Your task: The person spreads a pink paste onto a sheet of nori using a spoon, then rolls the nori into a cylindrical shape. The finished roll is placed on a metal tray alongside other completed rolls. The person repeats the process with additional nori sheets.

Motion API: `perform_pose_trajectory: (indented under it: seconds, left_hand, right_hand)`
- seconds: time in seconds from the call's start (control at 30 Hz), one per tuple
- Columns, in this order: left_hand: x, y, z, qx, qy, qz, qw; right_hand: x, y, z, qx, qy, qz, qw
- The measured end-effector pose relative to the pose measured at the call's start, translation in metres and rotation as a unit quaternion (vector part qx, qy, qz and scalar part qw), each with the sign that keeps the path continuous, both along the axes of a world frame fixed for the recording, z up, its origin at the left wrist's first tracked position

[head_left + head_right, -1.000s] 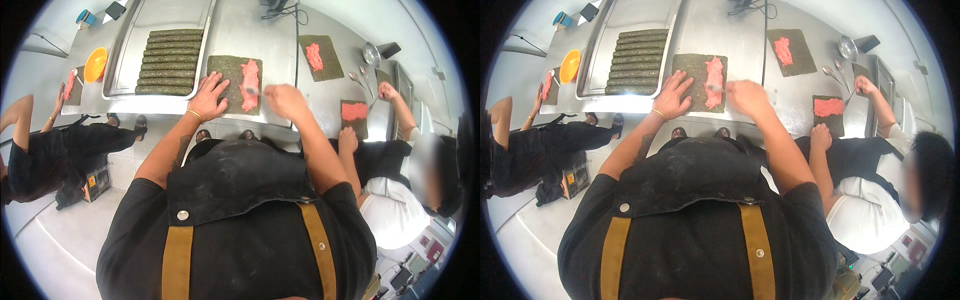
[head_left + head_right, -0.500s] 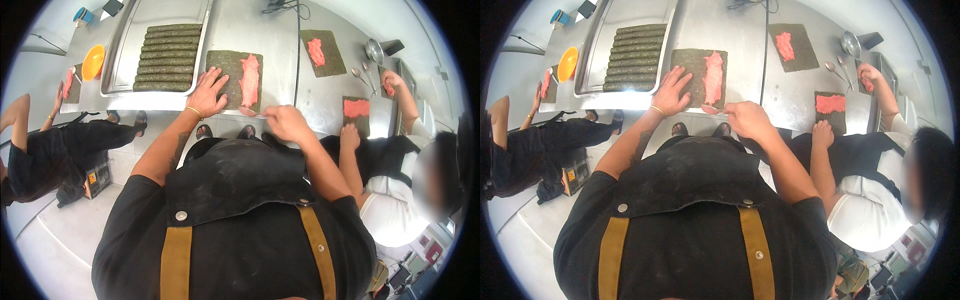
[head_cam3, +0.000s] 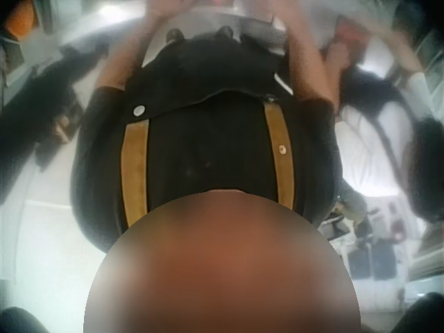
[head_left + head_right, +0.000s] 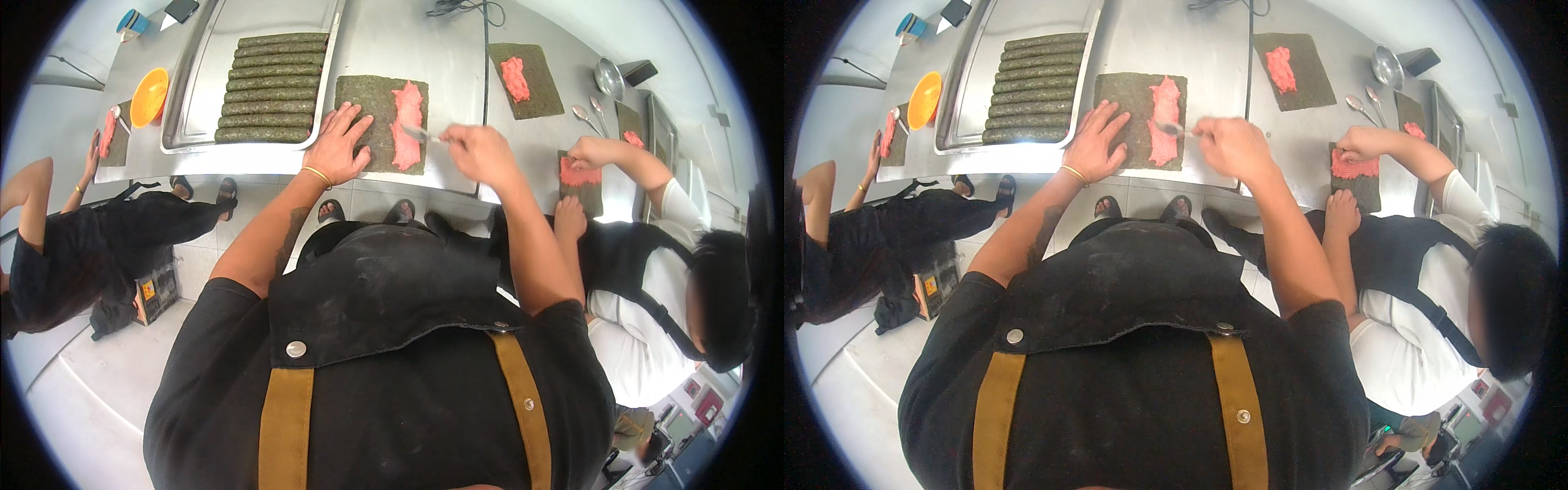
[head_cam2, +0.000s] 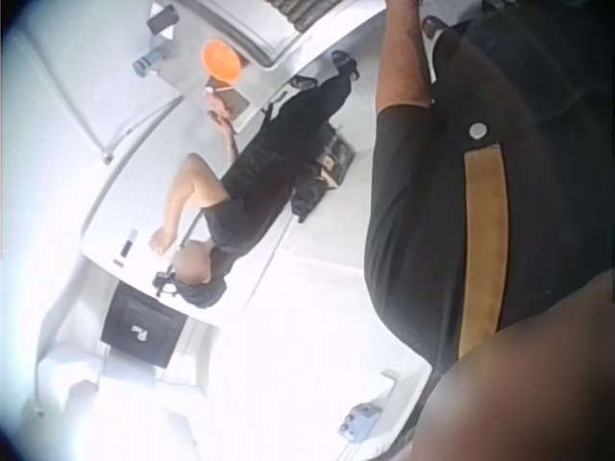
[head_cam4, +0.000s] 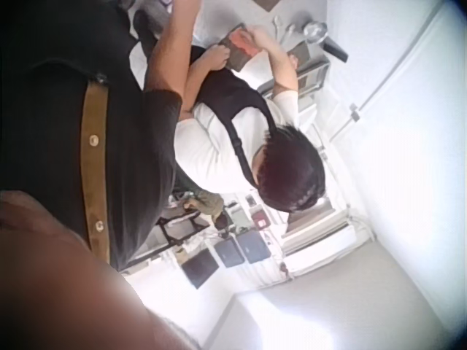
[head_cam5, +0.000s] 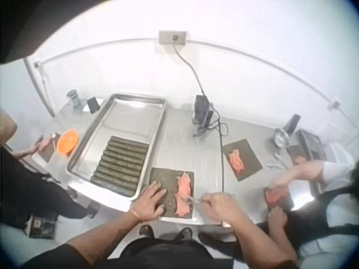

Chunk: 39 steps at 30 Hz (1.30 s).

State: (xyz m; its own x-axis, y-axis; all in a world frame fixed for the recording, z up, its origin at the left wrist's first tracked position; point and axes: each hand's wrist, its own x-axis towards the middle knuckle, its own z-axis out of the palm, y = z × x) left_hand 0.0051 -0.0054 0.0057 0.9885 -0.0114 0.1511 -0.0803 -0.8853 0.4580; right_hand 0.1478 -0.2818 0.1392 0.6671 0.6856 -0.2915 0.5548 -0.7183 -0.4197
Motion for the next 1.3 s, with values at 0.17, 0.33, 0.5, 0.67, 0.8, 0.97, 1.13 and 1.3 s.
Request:
perform_pose_trajectory:
  seconds: [0.17,0.33,0.5,0.67,0.8,0.97,1.13,1.3]
  left_hand:
    - [0.0,-0.001,0.002,-0.003,0.004,0.001,1.0]
    - [0.0,0.0,0.002,-0.007,0.006,0.004,1.0]
    - [0.0,0.0,-0.001,-0.011,-0.011,-0.003,1.0]
    - [0.001,0.001,-0.002,-0.009,-0.015,-0.002,1.0]
    - [0.001,0.0,-0.002,-0.003,-0.02,-0.005,1.0]
    - [0.0,0.0,-0.003,-0.01,-0.02,-0.002,1.0]
    - [0.0,-0.001,-0.002,-0.004,-0.016,-0.003,1.0]
    - [0.0,0.0,0.0,-0.011,0.017,0.0,1.0]
  right_hand:
    - [0.002,0.003,-0.023,-0.002,-0.025,0.055,0.998]
    - [-0.077,-0.047,-0.028,0.07,-0.026,0.011,0.997]
    - [-0.096,-0.045,-0.037,0.129,-0.09,0.063,0.986]
    - [-0.084,-0.061,-0.023,0.06,-0.124,-0.056,0.989]
    - [-0.064,-0.061,-0.02,0.095,-0.085,-0.087,0.988]
    - [-0.004,-0.013,-0.046,0.078,-0.016,-0.06,0.995]
    - [0.02,0.012,-0.04,0.073,-0.011,0.058,0.996]
    - [-0.024,-0.011,-0.001,-0.081,0.053,0.137,0.986]
